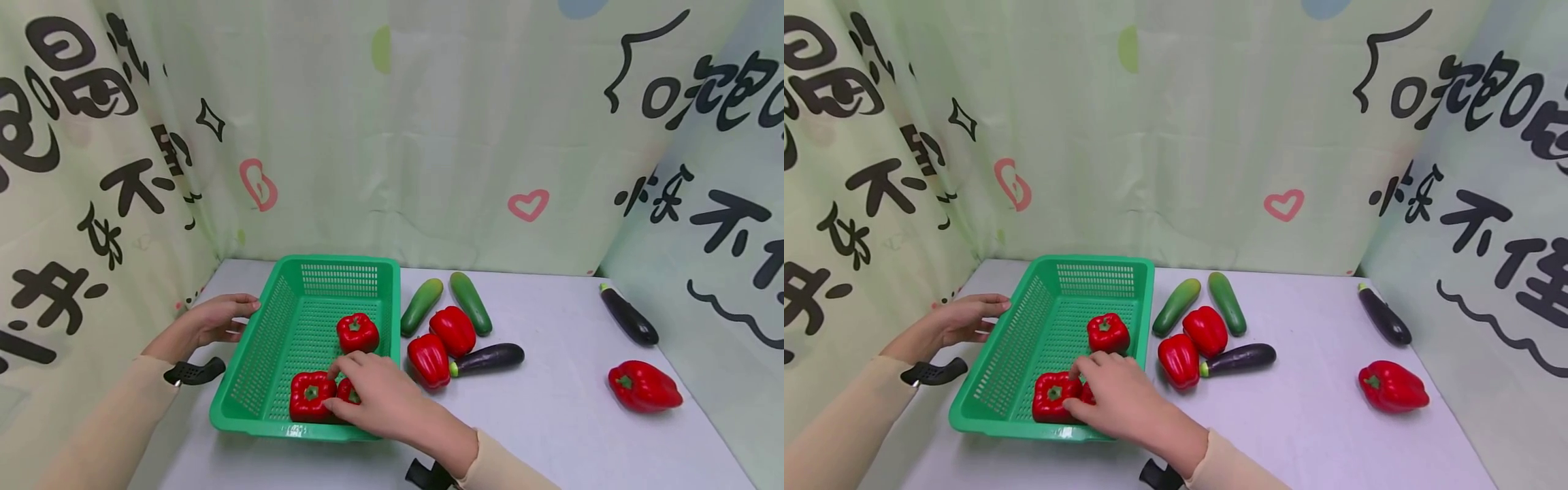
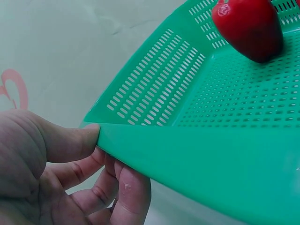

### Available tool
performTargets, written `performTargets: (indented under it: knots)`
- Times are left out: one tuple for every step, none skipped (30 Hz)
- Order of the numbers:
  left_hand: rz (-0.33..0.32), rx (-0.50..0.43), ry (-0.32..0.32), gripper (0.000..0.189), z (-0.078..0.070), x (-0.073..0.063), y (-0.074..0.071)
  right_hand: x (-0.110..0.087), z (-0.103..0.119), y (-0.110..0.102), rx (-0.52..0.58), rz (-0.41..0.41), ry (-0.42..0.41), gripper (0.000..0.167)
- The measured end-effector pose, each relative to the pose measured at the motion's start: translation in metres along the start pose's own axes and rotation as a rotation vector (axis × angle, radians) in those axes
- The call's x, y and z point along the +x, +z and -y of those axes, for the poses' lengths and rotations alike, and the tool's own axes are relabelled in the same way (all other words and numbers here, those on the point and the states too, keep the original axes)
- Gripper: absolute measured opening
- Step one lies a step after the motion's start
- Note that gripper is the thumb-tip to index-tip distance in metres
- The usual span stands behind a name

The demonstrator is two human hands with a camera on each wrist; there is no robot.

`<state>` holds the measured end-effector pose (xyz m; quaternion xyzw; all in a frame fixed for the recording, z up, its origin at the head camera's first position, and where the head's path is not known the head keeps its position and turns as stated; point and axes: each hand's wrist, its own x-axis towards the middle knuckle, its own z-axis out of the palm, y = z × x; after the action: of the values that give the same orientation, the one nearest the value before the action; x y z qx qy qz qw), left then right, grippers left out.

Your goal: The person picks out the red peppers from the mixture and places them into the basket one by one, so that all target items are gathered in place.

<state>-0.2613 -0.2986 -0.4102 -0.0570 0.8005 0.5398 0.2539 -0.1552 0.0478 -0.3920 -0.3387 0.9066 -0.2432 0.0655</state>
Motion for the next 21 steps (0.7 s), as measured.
performTargets:
  knots:
    - [0.001, 0.001, 0.000, 0.046, 0.000, 0.000, 0.000, -0.002, -0.001, -0.002, 0.003, -0.003, 0.004, 0.035]
    - [0.001, 0.001, 0.000, 0.046, 0.000, -0.001, 0.000, -0.003, -0.002, -0.004, 0.003, -0.009, 0.004, 0.034]
    - [0.003, 0.003, 0.002, 0.047, 0.000, -0.001, 0.000, -0.005, -0.003, -0.006, 0.002, -0.018, 0.005, 0.033]
    - [-0.001, 0.005, 0.000, 0.046, 0.000, -0.001, 0.000, -0.006, -0.004, -0.007, -0.001, -0.027, 0.005, 0.033]
    - [0.000, 0.010, 0.002, 0.047, 0.000, -0.001, -0.001, -0.008, -0.006, -0.009, -0.001, -0.035, 0.007, 0.032]
    - [-0.002, 0.010, 0.001, 0.046, 0.000, -0.002, -0.001, -0.010, -0.008, -0.010, 0.001, -0.044, 0.011, 0.031]
    - [-0.001, 0.013, 0.004, 0.046, 0.000, -0.002, -0.001, -0.012, -0.010, -0.011, 0.000, -0.053, 0.014, 0.030]
    - [-0.004, 0.013, 0.003, 0.046, 0.000, -0.002, -0.001, -0.013, -0.012, -0.012, 0.000, -0.062, 0.018, 0.029]
    - [-0.003, 0.016, 0.006, 0.046, 0.000, -0.002, -0.001, -0.016, -0.014, -0.014, -0.001, -0.072, 0.023, 0.028]
    - [-0.004, 0.014, 0.007, 0.046, 0.000, -0.002, -0.001, -0.018, -0.017, -0.015, -0.003, -0.078, 0.026, 0.027]
    - [-0.001, 0.014, 0.010, 0.046, 0.000, -0.003, 0.000, -0.021, -0.020, -0.017, -0.007, -0.085, 0.026, 0.026]
    - [-0.001, 0.011, 0.012, 0.046, 0.000, -0.003, 0.000, -0.024, -0.022, -0.018, -0.014, -0.094, 0.026, 0.025]
    - [0.003, 0.014, 0.018, 0.046, 0.000, -0.003, 0.000, -0.027, -0.026, -0.020, -0.020, -0.100, 0.026, 0.024]
    - [0.001, 0.013, 0.017, 0.046, 0.000, -0.003, 0.000, -0.031, -0.029, -0.021, -0.026, -0.111, 0.024, 0.023]
    - [0.001, 0.013, 0.020, 0.046, 0.000, -0.003, 0.000, -0.035, -0.032, -0.023, -0.034, -0.123, 0.022, 0.023]
    - [-0.001, 0.010, 0.019, 0.045, 0.000, -0.002, 0.000, -0.038, -0.036, -0.024, -0.040, -0.135, 0.022, 0.023]
    - [-0.001, 0.012, 0.021, 0.044, 0.000, -0.002, 0.000, -0.042, -0.040, -0.026, -0.048, -0.149, 0.023, 0.022]
    - [-0.001, 0.012, 0.021, 0.044, 0.001, -0.001, -0.001, -0.046, -0.044, -0.027, -0.054, -0.165, 0.028, 0.022]
    - [0.000, 0.011, 0.021, 0.044, 0.001, -0.001, 0.000, -0.050, -0.048, -0.029, -0.059, -0.181, 0.034, 0.023]
    - [-0.001, 0.006, 0.018, 0.043, 0.001, -0.001, 0.000, -0.054, -0.052, -0.030, -0.069, -0.197, 0.044, 0.023]
    - [0.001, 0.005, 0.018, 0.043, 0.001, -0.001, 0.000, -0.057, -0.056, -0.031, -0.082, -0.209, 0.058, 0.025]
